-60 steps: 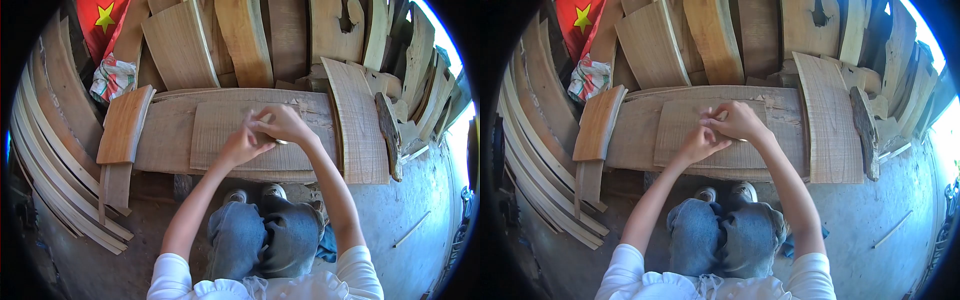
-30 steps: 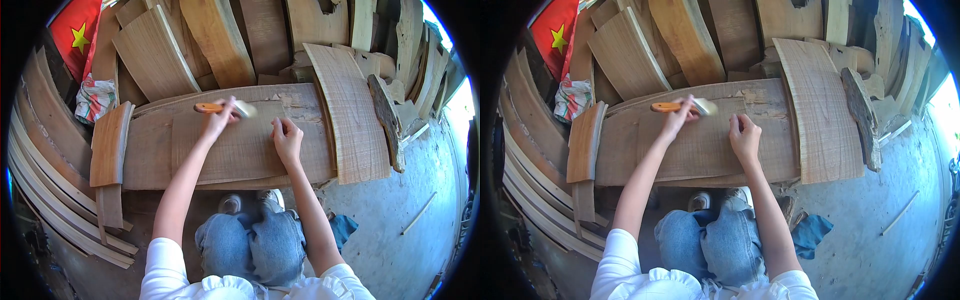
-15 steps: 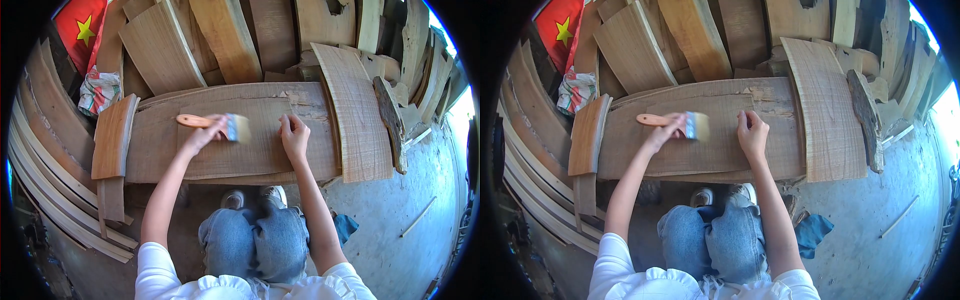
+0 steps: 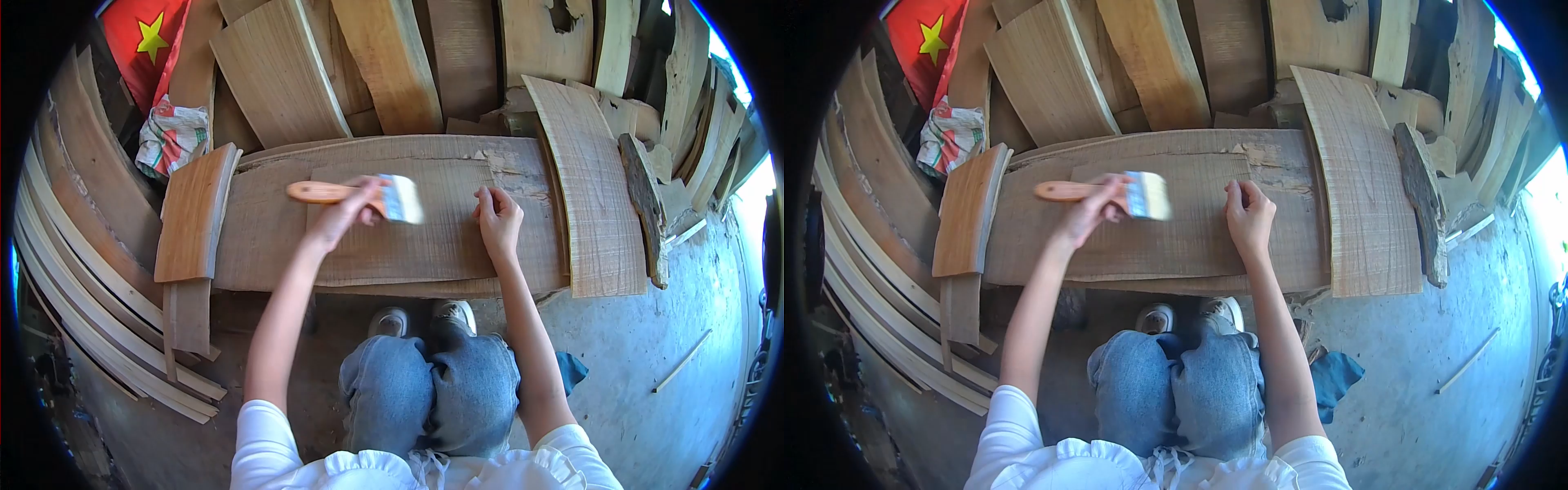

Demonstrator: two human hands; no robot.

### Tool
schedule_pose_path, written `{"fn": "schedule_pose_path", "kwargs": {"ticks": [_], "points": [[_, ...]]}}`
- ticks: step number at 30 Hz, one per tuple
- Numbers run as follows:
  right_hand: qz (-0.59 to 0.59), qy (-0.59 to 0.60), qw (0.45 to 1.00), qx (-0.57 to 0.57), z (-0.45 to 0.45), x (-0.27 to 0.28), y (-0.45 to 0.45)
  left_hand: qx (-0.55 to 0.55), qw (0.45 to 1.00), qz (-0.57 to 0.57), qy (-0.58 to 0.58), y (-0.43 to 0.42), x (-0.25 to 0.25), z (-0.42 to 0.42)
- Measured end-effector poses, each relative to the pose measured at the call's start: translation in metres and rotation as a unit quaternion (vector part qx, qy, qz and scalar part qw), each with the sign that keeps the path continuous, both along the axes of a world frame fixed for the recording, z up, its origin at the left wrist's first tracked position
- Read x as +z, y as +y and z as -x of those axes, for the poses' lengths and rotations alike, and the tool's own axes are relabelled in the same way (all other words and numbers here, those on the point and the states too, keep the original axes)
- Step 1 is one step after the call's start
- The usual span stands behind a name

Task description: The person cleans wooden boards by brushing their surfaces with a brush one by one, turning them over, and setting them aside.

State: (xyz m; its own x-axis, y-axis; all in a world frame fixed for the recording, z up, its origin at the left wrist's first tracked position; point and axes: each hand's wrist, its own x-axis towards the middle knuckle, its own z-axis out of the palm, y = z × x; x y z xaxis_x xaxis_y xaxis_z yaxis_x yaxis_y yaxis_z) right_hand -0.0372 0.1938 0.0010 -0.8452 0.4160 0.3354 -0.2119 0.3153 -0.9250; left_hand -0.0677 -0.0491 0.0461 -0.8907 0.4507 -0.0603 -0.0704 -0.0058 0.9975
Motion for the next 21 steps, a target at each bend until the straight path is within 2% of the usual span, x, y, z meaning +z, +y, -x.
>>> {"fn": "schedule_pose_path", "kwargs": {"ticks": [2,3,6,7,8,9,10,11,12,13,14,16,17,18,19,21], "points": [[0.008,-0.006,1.000,-0.002,0.000,-0.002,0.000,-0.045,0.996,0.049,0.053,0.025,-0.014,0.003],[0.007,-0.005,1.000,-0.001,0.001,-0.003,0.001,-0.028,0.999,0.027,0.036,0.034,-0.021,0.005],[0.010,0.002,1.000,-0.004,0.002,-0.003,0.002,0.149,0.988,0.012,-0.029,0.032,-0.034,0.016],[0.014,-0.002,1.000,-0.001,0.001,-0.003,0.002,0.195,0.981,-0.005,-0.010,0.022,-0.035,0.020],[0.018,-0.006,1.000,0.001,0.000,-0.002,0.002,0.232,0.971,0.003,0.059,0.008,-0.037,0.029],[0.020,-0.007,1.000,0.000,0.001,-0.003,0.003,0.295,0.946,0.025,0.130,-0.005,-0.035,0.035],[0.017,-0.001,1.000,0.002,0.002,-0.004,0.004,0.354,0.907,0.095,0.209,-0.021,-0.031,0.039],[0.014,0.005,1.000,0.005,0.002,-0.006,0.003,0.385,0.852,0.194,0.297,-0.041,-0.027,0.037],[0.018,0.006,1.000,0.007,0.001,-0.006,0.002,0.422,0.791,0.301,0.325,-0.063,-0.032,0.042],[0.014,0.001,1.000,0.002,0.002,-0.006,0.002,0.452,0.796,0.271,0.298,-0.077,-0.036,0.043],[0.011,-0.003,1.000,-0.004,0.003,-0.005,0.002,0.459,0.824,0.226,0.245,-0.069,-0.017,0.026],[0.016,0.005,1.000,0.001,0.005,-0.011,0.004,0.408,0.845,0.197,0.284,-0.066,-0.015,0.015],[0.013,0.012,1.000,0.008,0.006,-0.013,0.005,0.339,0.888,0.193,0.242,-0.056,-0.007,0.005],[0.012,0.009,1.000,0.009,0.004,-0.011,0.004,0.271,0.929,0.137,0.210,-0.045,-0.007,0.001],[0.009,0.009,1.000,0.010,0.003,-0.008,0.003,0.202,0.970,0.075,0.113,-0.031,-0.009,-0.003],[0.001,0.008,1.000,0.014,0.001,-0.006,0.004,0.042,0.999,0.023,0.025,0.003,-0.004,-0.020]]}}
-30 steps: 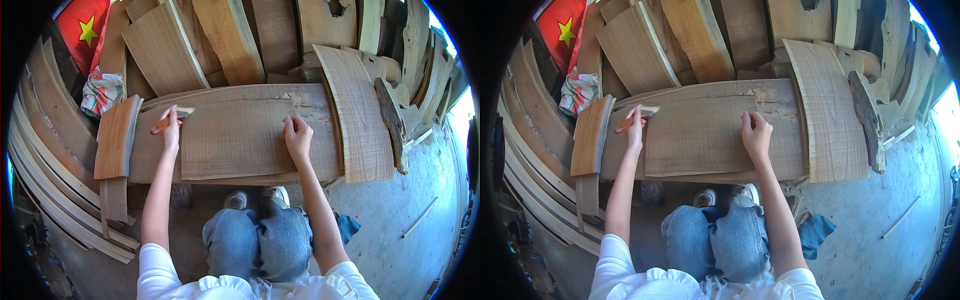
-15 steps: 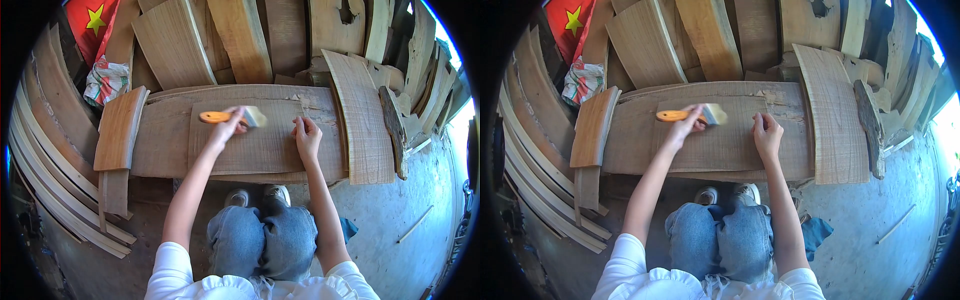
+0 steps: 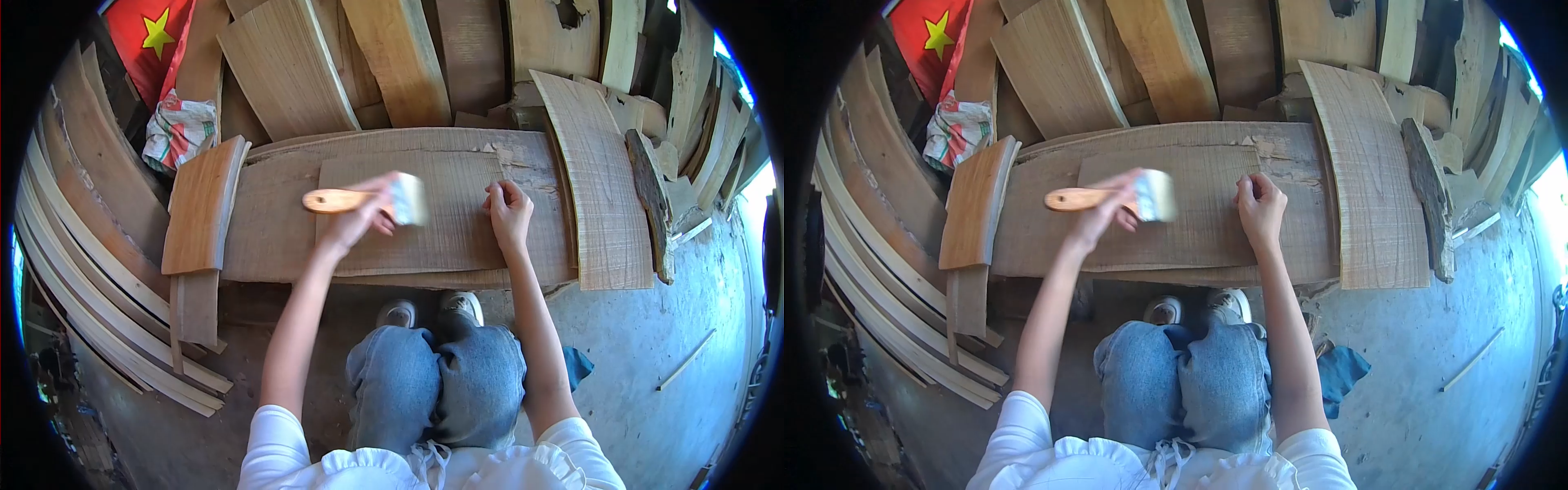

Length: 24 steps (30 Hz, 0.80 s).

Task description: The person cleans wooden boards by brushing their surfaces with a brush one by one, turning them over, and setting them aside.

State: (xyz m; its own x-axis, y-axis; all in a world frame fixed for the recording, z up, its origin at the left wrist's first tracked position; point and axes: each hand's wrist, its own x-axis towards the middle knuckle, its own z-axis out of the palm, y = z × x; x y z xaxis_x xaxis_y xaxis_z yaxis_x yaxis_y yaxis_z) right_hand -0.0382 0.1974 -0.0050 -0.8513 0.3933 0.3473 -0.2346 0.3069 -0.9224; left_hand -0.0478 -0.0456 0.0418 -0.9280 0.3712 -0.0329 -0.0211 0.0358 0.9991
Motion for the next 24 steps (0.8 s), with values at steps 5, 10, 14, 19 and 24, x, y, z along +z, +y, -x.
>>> {"fn": "schedule_pose_path", "kwargs": {"ticks": [5,10,14,19,24], "points": [[0.015,-0.001,1.000,0.004,0.004,-0.007,0.003,-0.153,0.987,0.001,-0.048,0.061,-0.005,-0.027],[0.014,-0.006,1.000,0.000,0.003,-0.003,0.002,-0.011,0.997,-0.022,-0.073,0.021,-0.033,-0.011],[0.021,-0.006,1.000,-0.002,0.002,-0.002,0.002,0.188,0.978,0.081,-0.027,-0.068,-0.009,-0.020],[0.002,0.004,1.000,-0.017,0.000,0.004,-0.001,0.368,0.905,0.210,0.046,-0.186,-0.011,-0.024],[-0.004,-0.006,1.000,-0.013,-0.002,0.005,-0.001,0.232,0.954,0.187,0.025,-0.103,0.053,-0.043]]}}
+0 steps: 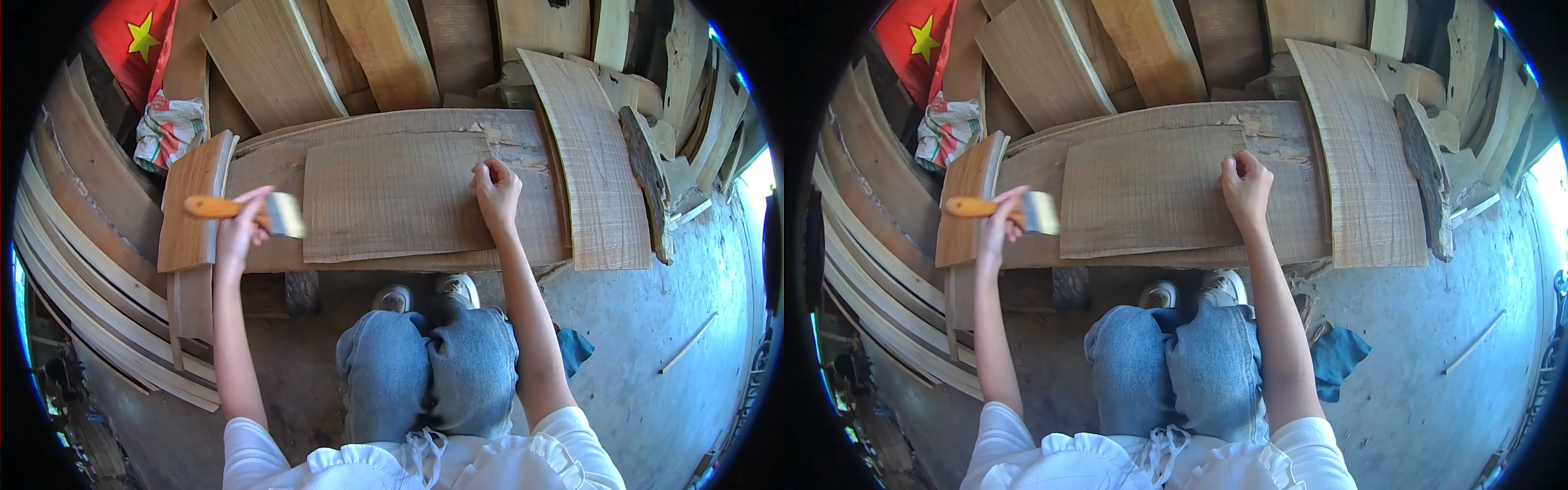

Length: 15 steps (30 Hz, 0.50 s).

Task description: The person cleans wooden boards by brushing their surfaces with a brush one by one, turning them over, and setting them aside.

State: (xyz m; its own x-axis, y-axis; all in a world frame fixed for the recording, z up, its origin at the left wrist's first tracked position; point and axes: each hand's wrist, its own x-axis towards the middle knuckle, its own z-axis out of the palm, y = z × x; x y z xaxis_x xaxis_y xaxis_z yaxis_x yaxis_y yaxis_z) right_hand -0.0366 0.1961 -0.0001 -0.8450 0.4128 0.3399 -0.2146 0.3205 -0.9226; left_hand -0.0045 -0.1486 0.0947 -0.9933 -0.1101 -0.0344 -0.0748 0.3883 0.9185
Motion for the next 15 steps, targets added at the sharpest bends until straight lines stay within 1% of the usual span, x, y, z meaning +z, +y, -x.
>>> {"fn": "schedule_pose_path", "kwargs": {"ticks": [1,2,4,5,6,7,8,9,10,11,12,13,14,15], "points": [[-0.002,0.001,1.000,0.003,0.001,-0.002,0.002,-0.068,0.997,-0.008,-0.034,0.020,0.004,-0.002],[0.014,0.006,1.000,0.016,0.003,-0.008,0.003,-0.111,0.991,-0.054,-0.059,0.040,0.001,-0.002],[0.031,0.014,0.999,0.031,0.004,-0.008,0.003,-0.160,0.985,-0.040,-0.056,0.070,-0.019,0.002],[0.061,0.016,0.996,0.067,0.000,-0.003,0.001,-0.168,0.984,-0.031,-0.039,0.085,-0.027,0.003],[0.092,0.020,0.990,0.105,-0.002,0.000,-0.002,-0.171,0.985,0.032,-0.002,0.094,-0.040,0.008],[0.113,0.011,0.981,0.157,-0.003,0.003,-0.004,-0.167,0.969,0.138,0.119,0.101,-0.051,0.013],[0.091,0.016,0.970,0.223,-0.008,0.012,-0.012,-0.137,0.972,0.163,0.100,0.111,-0.038,0.007],[0.067,0.020,0.955,0.289,-0.014,0.027,-0.023,-0.129,0.958,0.219,0.132,0.116,-0.029,0.005],[0.003,0.008,0.934,0.356,-0.017,0.045,-0.032,-0.120,0.941,0.273,0.158,0.120,-0.021,0.001],[-0.060,-0.005,0.906,0.420,-0.020,0.069,-0.045,-0.111,0.930,0.337,0.093,0.125,-0.003,-0.006],[-0.152,0.046,0.905,0.394,-0.027,0.104,-0.083,-0.125,0.919,0.356,0.112,0.116,-0.008,-0.008],[-0.220,0.041,0.904,0.364,-0.024,0.108,-0.097,-0.142,0.906,0.373,0.138,0.109,-0.012,-0.007],[-0.219,0.043,0.904,0.364,-0.021,0.113,-0.109,-0.143,0.909,0.377,0.108,0.102,-0.005,-0.012],[-0.244,0.002,0.902,0.357,-0.020,0.117,-0.120,-0.178,0.914,0.349,0.104,0.090,0.001,-0.013]]}}
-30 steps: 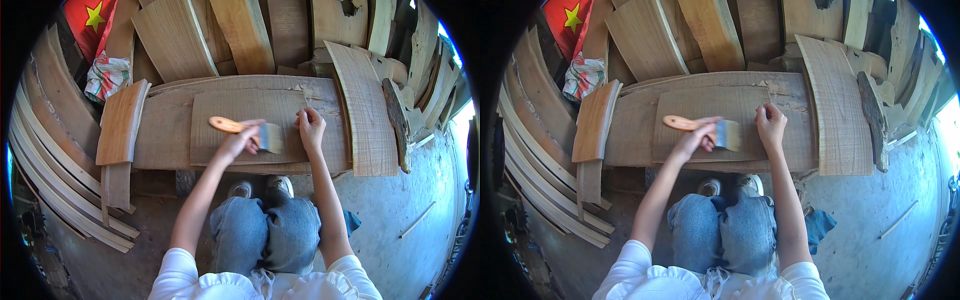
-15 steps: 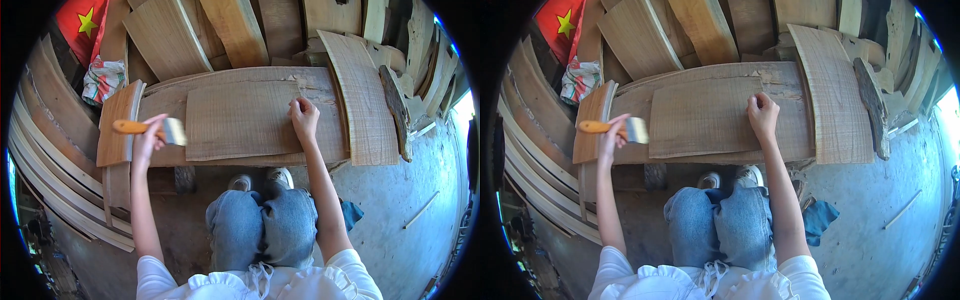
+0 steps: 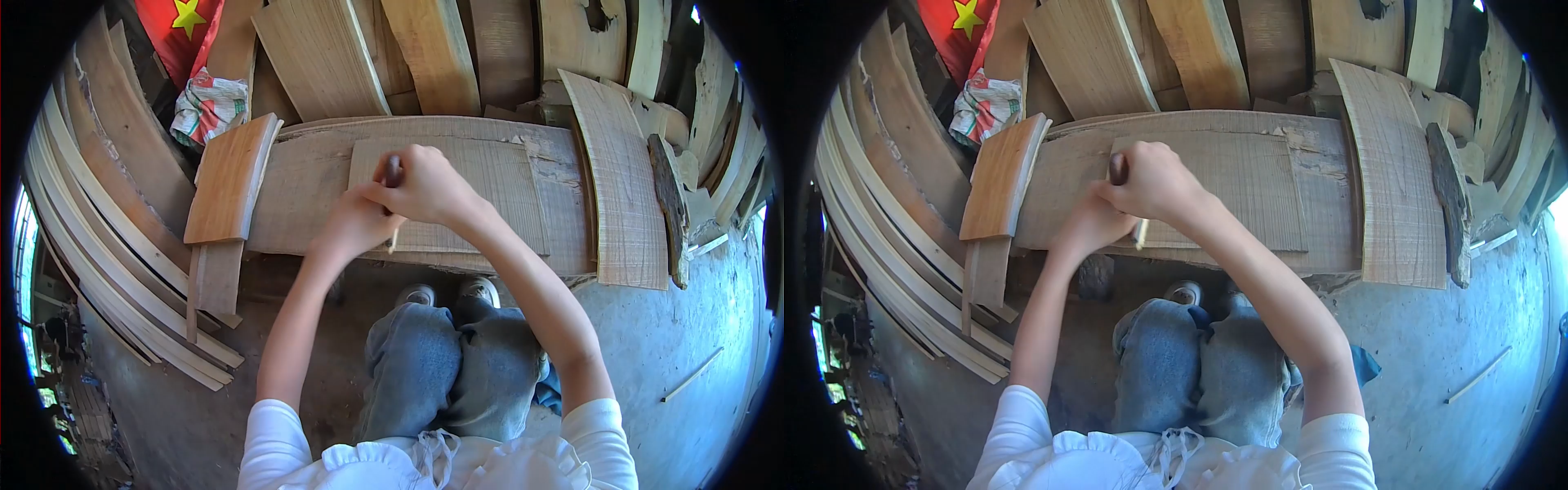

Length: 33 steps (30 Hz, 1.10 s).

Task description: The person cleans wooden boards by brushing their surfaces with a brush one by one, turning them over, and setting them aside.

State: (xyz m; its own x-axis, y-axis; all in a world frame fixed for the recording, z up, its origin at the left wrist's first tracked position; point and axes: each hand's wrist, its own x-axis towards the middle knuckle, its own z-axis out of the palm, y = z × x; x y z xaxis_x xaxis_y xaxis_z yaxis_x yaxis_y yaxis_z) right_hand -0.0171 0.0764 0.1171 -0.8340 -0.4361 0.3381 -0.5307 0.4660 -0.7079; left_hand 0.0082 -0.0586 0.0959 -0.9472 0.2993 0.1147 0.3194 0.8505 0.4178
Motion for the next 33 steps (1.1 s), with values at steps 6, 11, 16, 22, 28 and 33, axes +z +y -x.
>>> {"fn": "schedule_pose_path", "kwargs": {"ticks": [6,11,16,22,28,33], "points": [[0.132,-0.097,0.986,0.029,-0.001,-0.028,-0.031,0.089,0.959,-0.267,-0.034,-0.101,-0.025,-0.013],[0.136,-0.254,0.957,0.015,-0.008,-0.054,0.000,0.179,0.936,-0.302,0.028,-0.122,-0.060,-0.019],[0.075,-0.249,0.963,-0.072,-0.019,-0.034,0.108,0.129,0.940,-0.302,0.090,-0.088,-0.081,-0.006],[-0.215,-0.194,0.914,-0.284,-0.034,0.005,0.195,0.076,0.962,-0.195,0.177,-0.025,-0.092,0.024],[-0.222,0.016,0.938,-0.266,-0.042,0.036,0.131,0.157,0.973,0.052,0.158,0.007,-0.119,0.034],[0.026,-0.088,0.993,-0.077,-0.018,0.013,0.061,0.158,0.971,0.041,0.176,0.005,-0.121,0.035]]}}
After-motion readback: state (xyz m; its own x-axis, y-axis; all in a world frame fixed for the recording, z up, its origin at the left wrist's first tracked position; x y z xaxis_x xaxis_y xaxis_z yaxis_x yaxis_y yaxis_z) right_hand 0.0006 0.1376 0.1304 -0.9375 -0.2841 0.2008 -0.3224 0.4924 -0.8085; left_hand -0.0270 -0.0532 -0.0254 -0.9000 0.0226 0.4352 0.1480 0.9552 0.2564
